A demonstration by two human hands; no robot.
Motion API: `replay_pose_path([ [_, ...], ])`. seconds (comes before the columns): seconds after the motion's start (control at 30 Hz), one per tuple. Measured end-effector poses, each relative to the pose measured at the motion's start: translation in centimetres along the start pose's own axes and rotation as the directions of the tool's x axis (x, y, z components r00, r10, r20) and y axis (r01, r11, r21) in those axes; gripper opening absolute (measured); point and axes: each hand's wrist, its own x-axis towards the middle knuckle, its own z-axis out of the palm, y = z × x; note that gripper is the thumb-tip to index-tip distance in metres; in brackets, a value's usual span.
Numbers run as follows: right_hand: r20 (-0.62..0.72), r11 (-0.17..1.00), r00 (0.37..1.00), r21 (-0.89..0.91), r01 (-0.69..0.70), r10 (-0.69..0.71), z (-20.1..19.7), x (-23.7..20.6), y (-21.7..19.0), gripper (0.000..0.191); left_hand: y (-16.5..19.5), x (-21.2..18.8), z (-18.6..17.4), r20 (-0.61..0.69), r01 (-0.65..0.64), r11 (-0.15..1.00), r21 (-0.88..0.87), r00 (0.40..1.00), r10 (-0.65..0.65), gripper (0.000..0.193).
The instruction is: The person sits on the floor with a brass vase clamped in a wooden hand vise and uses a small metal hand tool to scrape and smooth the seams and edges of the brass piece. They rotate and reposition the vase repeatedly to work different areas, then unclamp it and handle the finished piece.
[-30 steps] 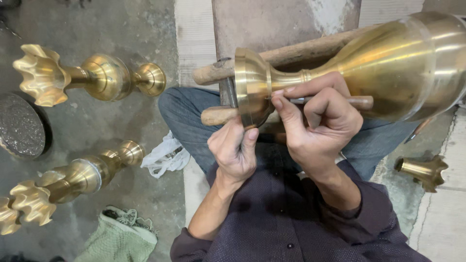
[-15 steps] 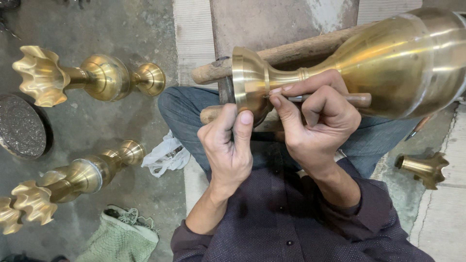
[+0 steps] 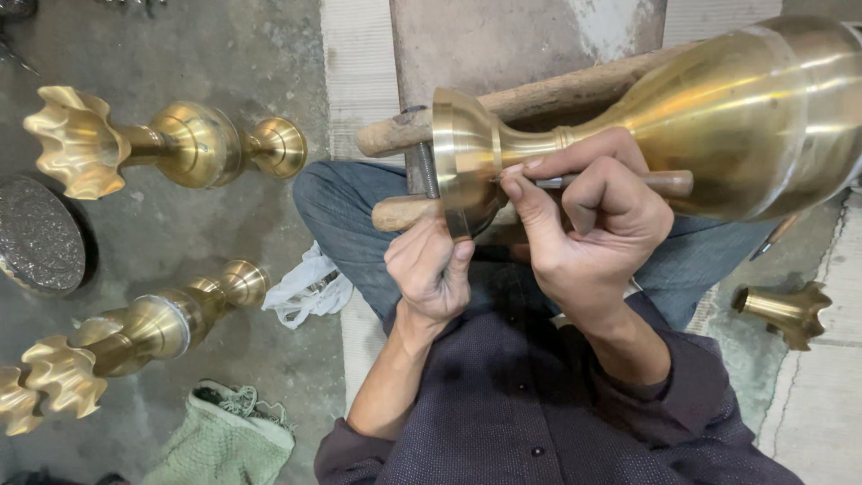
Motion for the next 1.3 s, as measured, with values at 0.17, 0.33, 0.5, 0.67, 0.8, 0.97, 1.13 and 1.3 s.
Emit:
replay_pose_path([
  [0.17, 0.009, 1.000, 1.000, 0.017, -0.004, 0.004, 0.0, 0.0, 0.1, 0.059, 2.0, 0.7, -0.4, -0.008, 0.161, 0.987, 0.004, 0.987, -0.161, 0.026],
  [0.33, 0.018, 1.000, 1.000, -0.009, -0.006, 0.006, -0.2, 0.0, 0.0, 0.059, 3.7, 1.7, -0.7, -0.012, 0.367, 0.929, -0.047, 0.930, -0.367, 0.034],
  [0.5, -0.009, 0.999, 1.000, 0.040, -0.028, 0.028, 0.1, 0.0, 0.2, 0.059, 4.0, 1.9, -1.0, 0.001, 0.322, 0.946, -0.028, 0.947, -0.322, 0.022],
  [0.67, -0.018, 1.000, 1.000, 0.006, -0.003, 0.003, 0.1, -0.1, 0.3, 0.058, 2.7, 1.5, -0.7, 0.013, 0.092, 0.996, 0.016, 0.996, -0.092, 0.020],
  [0.8, 0.001, 1.000, 1.000, 0.000, 0.022, -0.022, 0.0, 0.0, 0.4, 0.059, 2.2, 1.0, -0.6, 0.025, 0.130, 0.991, 0.034, 0.991, -0.131, 0.023],
  [0.97, -0.009, 1.000, 1.000, -0.001, 0.009, -0.009, 0.1, -0.2, 0.1, 0.060, 2.7, 1.4, -1.0, 0.018, 0.196, 0.980, 0.016, 0.980, -0.196, 0.029],
  [1.13, 0.002, 0.999, 1.000, -0.025, 0.021, -0.021, 0.0, -0.1, 0.1, 0.058, 4.2, 2.5, -1.4, 0.007, 0.328, 0.945, -0.014, 0.945, -0.328, 0.030],
  [1.3, 0.003, 0.999, 1.000, -0.040, 0.019, -0.019, 0.1, -0.1, 0.0, 0.060, 4.8, 3.7, -1.7, 0.001, 0.327, 0.945, 0.020, 0.945, -0.327, 0.034],
])
